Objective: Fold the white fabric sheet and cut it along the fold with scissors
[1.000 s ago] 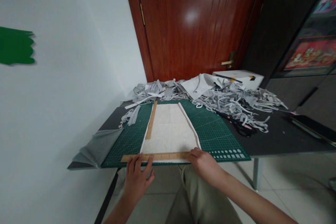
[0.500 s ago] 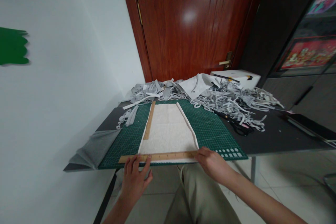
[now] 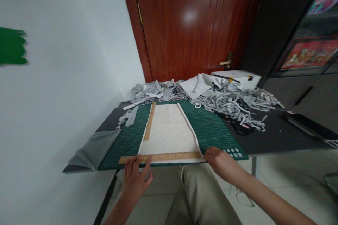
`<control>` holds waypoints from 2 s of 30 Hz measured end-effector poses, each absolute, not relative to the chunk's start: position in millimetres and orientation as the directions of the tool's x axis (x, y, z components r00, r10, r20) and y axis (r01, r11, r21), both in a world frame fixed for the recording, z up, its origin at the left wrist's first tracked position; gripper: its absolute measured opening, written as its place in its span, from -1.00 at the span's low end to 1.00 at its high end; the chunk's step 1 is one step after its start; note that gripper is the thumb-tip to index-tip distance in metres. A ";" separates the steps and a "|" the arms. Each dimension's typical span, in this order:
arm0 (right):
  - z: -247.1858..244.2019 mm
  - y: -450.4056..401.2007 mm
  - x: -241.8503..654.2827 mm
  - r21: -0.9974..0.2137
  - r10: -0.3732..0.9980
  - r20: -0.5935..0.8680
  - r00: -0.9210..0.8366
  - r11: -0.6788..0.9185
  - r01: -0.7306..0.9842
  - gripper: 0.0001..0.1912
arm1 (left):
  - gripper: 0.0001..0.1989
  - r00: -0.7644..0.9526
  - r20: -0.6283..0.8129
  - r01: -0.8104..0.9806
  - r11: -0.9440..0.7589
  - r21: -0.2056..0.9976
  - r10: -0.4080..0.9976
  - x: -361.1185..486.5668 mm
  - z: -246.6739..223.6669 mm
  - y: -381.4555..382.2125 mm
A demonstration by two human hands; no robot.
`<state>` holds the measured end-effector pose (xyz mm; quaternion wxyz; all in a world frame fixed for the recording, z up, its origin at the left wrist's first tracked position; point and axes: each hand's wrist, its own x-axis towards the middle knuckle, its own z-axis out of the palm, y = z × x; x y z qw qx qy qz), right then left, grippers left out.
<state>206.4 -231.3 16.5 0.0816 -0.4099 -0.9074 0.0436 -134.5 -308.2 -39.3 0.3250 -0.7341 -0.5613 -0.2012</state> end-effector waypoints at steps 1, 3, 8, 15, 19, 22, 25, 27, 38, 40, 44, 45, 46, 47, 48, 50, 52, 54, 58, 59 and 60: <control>15.9 -230.8 209.2 -0.148 0.754 0.122 -0.646 0.657 0.739 -0.72 | -0.64 0.289 0.662 0.955 -0.161 -0.249 0.692 -134.4 -39.1 -308.2; 15.9 -230.0 214.8 -0.162 0.763 0.166 -0.625 0.646 0.746 -0.72 | -0.64 0.289 0.664 0.955 -0.165 -0.245 0.690 -134.3 -38.7 -308.3; 23.9 -230.5 218.1 -0.322 0.790 0.324 -0.520 0.609 0.725 -0.72 | -0.62 0.268 0.645 0.962 -0.157 -0.225 0.716 -134.1 -37.4 -309.7; 27.9 -235.6 157.4 -0.555 0.750 0.399 -0.528 0.656 0.512 -0.74 | -0.51 0.238 0.607 0.970 -0.213 -0.115 0.758 -136.5 -35.7 -315.1; 17.7 -236.5 104.6 -0.589 0.710 0.410 -0.572 0.685 0.428 -0.80 | -0.41 0.253 0.590 0.963 -0.257 -0.079 0.767 -142.8 -35.8 -318.1; 8.8 -234.7 80.0 -0.564 0.687 0.418 -0.594 0.709 0.423 -0.80 | -0.34 0.279 0.599 0.954 -0.286 -0.086 0.751 -148.0 -36.9 -320.3; 3.9 -232.8 73.1 -0.563 0.691 0.398 -0.604 0.703 0.434 -0.81 | -0.28 0.289 0.603 0.949 -0.304 -0.080 0.744 -151.5 -38.1 -321.7; 3.6 -232.1 74.2 -0.571 0.694 0.386 -0.607 0.697 0.434 -0.80 | -0.28 0.284 0.604 0.950 -0.306 -0.069 0.745 -152.4 -38.6 -322.0; 0.7 -230.9 65.9 -0.594 0.678 0.384 -0.627 0.701 0.394 -0.80 | -0.35 0.291 0.610 0.941 -0.334 -0.046 0.737 -152.9 -34.1 -322.0; -0.7 -231.9 63.2 -0.585 0.671 0.384 -0.635 0.708 0.395 -0.81 | -0.37 0.297 0.609 0.938 -0.344 -0.042 0.736 -154.9 -33.4 -322.2; 0.5 -235.7 59.6 -0.555 0.655 0.390 -0.647 0.728 0.402 -0.82 | -0.36 0.302 0.592 0.930 -0.366 -0.012 0.747 -159.8 -31.5 -322.7; 1.3 -236.8 58.8 -0.548 0.656 0.387 -0.649 0.729 0.410 -0.82 | -0.35 0.301 0.586 0.929 -0.370 -0.003 0.752 -160.8 -31.1 -322.7; 2.1 -237.8 57.9 -0.543 0.658 0.381 -0.649 0.728 0.419 -0.82 | -0.33 0.302 0.583 0.927 -0.374 0.004 0.754 -161.8 -30.7 -322.7; 2.8 -238.7 57.0 -0.541 0.662 0.374 -0.650 0.725 0.427 -0.82 | -0.31 0.302 0.582 0.926 -0.377 0.009 0.755 -162.5 -30.4 -322.7; 3.5 -239.3 56.1 -0.540 0.666 0.367 -0.650 0.721 0.433 -0.82 | -0.30 0.300 0.583 0.926 -0.379 0.013 0.755 -163.0 -30.3 -322.7; 4.5 -239.8 54.4 -0.540 0.672 0.353 -0.651 0.715 0.444 -0.81 | -0.26 0.292 0.589 0.926 -0.377 0.023 0.753 -163.7 -30.2 -322.6; 5.1 -239.5 53.1 -0.538 0.677 0.340 -0.652 0.709 0.455 -0.80 | -0.23 0.288 0.591 0.924 -0.380 0.034 0.754 -164.4 -30.6 -322.8; 5.7 -239.1 51.8 -0.530 0.684 0.325 -0.653 0.704 0.473 -0.79 | -0.21 0.290 0.581 0.921 -0.386 0.047 0.761 -165.3 -31.2 -323.1; 8.1 -240.0 47.0 -0.503 0.677 0.300 -0.671 0.711 0.492 -0.79 | -0.20 0.259 0.566 0.913 -0.390 0.122 0.783 -166.9 -32.0 -324.3; 8.9 -240.6 45.1 -0.496 0.672 0.295 -0.679 0.715 0.492 -0.79 | -0.20 0.244 0.567 0.910 -0.388 0.148 0.787 -167.1 -31.9 -324.6; 9.8 -241.2 43.0 -0.487 0.666 0.289 -0.687 0.720 0.493 -0.79 | -0.21 0.230 0.567 0.906 -0.387 0.171 0.791 -167.3 -31.8 -324.8</control>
